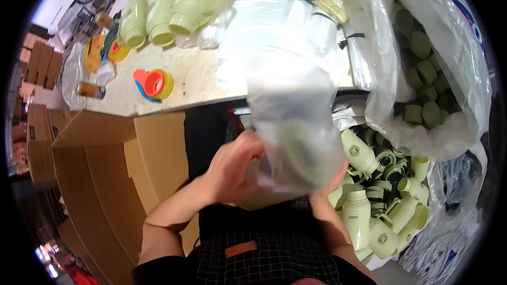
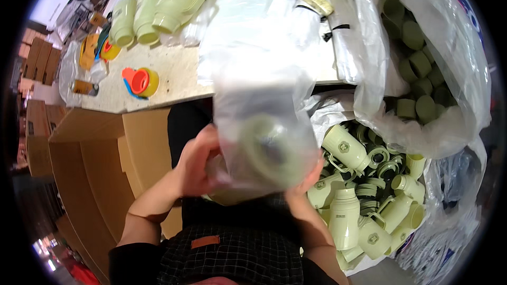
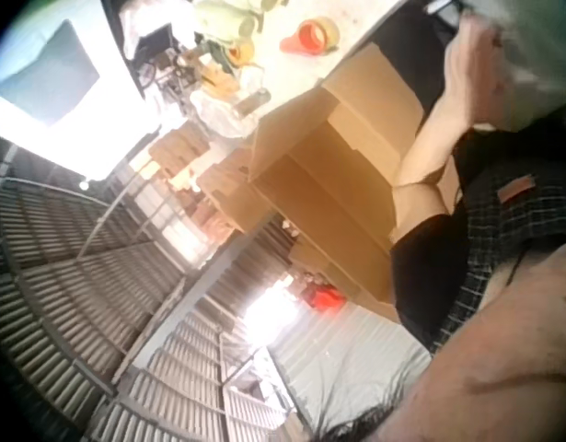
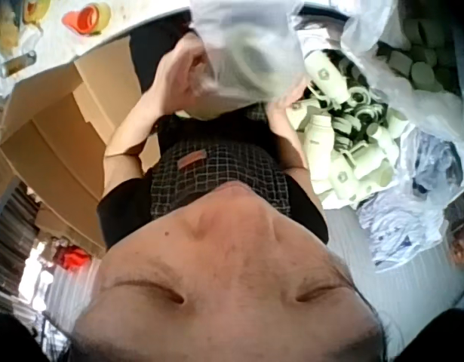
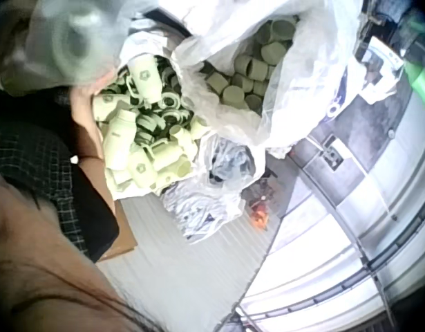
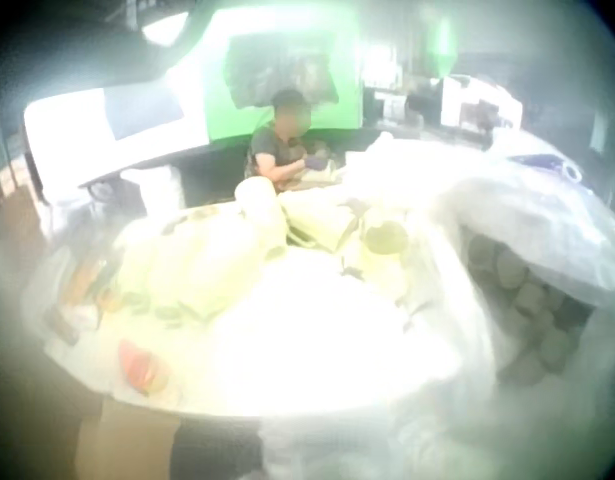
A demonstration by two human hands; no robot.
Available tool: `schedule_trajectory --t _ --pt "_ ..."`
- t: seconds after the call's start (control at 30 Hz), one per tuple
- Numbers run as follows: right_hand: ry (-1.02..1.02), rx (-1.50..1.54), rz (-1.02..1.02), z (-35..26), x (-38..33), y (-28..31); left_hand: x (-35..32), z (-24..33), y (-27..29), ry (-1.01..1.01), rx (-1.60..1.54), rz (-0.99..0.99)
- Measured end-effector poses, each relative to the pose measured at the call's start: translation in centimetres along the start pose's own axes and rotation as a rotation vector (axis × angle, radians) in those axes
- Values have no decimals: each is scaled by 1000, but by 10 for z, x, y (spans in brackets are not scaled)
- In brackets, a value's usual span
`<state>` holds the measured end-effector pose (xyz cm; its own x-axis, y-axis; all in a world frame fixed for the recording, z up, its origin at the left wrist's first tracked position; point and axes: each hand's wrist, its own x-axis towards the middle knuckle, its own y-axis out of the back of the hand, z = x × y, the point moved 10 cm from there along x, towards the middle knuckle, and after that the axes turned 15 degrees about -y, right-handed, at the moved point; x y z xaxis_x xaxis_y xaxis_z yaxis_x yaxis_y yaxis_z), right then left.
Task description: The person places plastic jugs into a large plastic bag, inserts the filled bag into a cardboard box, and then continues placing more jugs into the bag within the box.
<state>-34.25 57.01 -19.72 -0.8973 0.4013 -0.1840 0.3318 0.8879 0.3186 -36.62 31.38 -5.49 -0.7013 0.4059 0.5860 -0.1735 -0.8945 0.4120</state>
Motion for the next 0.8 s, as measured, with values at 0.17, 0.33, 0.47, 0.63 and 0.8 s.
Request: schedule_trajectory --t 0.17,0.33,0.47,0.63,0.8 --pt "228 -172 -614 6 -90 -72 -75 35 32 280 240 130" --pt "81 -419 -1150 32 -119 -116 -190 30 40 468 543 226" --pt "388 -436 -1399 -27 -175 -163 -225 64 55 451 534 610" --pt "317 -296 -2030 -114 -310 -202 -318 193 177 659 884 1172" --pt "358 -163 -2121 -127 -343 -204 -518 126 209 961 -332 1432"
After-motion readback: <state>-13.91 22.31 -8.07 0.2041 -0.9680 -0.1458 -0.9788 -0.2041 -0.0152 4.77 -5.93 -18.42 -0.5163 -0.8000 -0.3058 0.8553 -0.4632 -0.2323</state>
